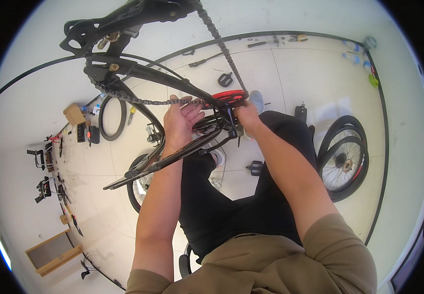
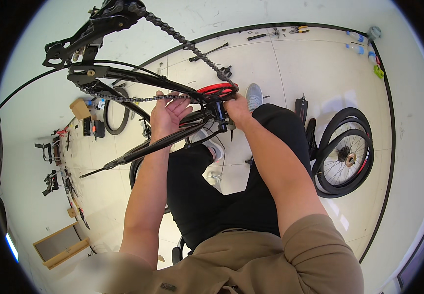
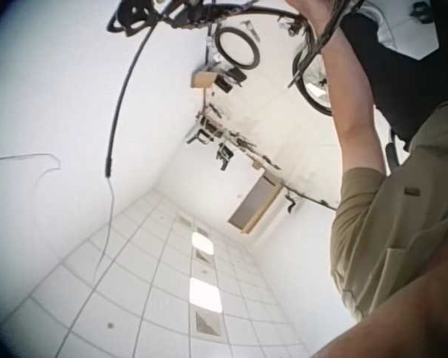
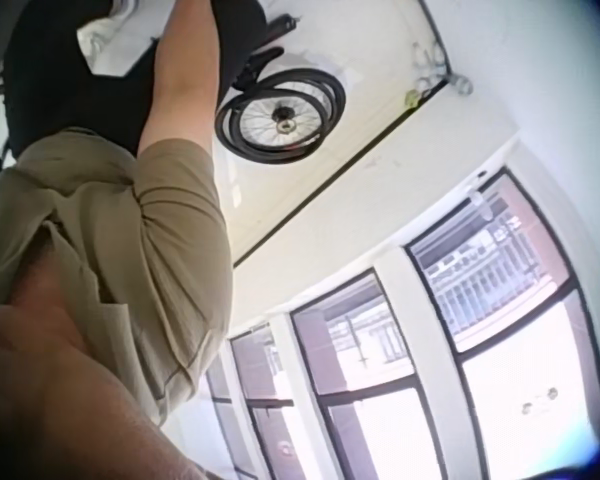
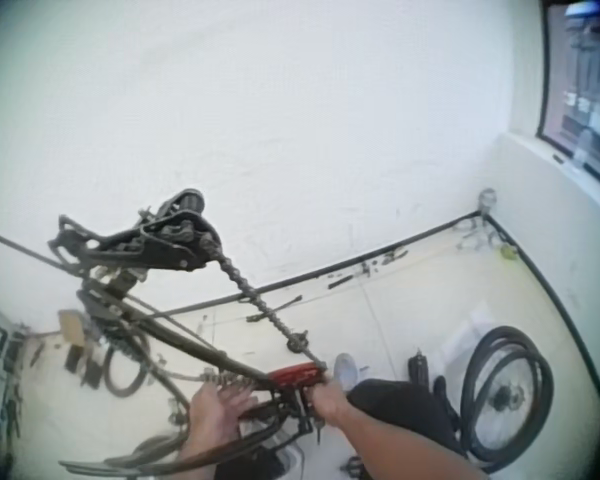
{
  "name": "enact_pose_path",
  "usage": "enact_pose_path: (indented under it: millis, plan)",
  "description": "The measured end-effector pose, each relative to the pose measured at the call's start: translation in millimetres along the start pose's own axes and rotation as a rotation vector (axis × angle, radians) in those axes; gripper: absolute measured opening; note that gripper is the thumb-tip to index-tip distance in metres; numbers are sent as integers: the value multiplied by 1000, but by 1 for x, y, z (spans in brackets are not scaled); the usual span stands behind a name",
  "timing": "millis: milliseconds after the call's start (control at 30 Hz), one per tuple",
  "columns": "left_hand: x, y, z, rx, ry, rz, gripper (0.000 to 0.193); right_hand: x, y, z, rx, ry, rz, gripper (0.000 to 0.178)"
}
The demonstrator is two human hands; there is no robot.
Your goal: The person works on a bicycle frame mounted upside down, using a screwdriver to adjust the rear derailleur and chain. They manipulate the chain around the gears and crankset while seated, occasionally repositioning the frame to access different components.
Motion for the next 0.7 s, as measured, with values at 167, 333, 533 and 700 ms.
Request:
enact_pose_path:
  millis: [167,333,533,700]
  plan:
    - [7,-4,-9,-177,-7,62,54,-3,2,-5,-75,23,-21,39]
    - [2,0,-10,-316,-34,60,43,-5,-1,-11,-75,48,-11,40]
    - [5,-7,-14,-358,-16,99,48,-11,6,-16,-136,32,-12,41]
    - [9,-7,-18,-345,-9,84,53,-4,-1,-12,-185,77,-32,43]
Point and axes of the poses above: each hand's wrist, its own x-axis away from the middle knuckle, its own y-axis out of the back of the hand, z = x × y, the point moved 2 cm from there along -x, towards the middle knuckle, and after that the axes turned 15 degrees about -x, right-handed, at the moved point
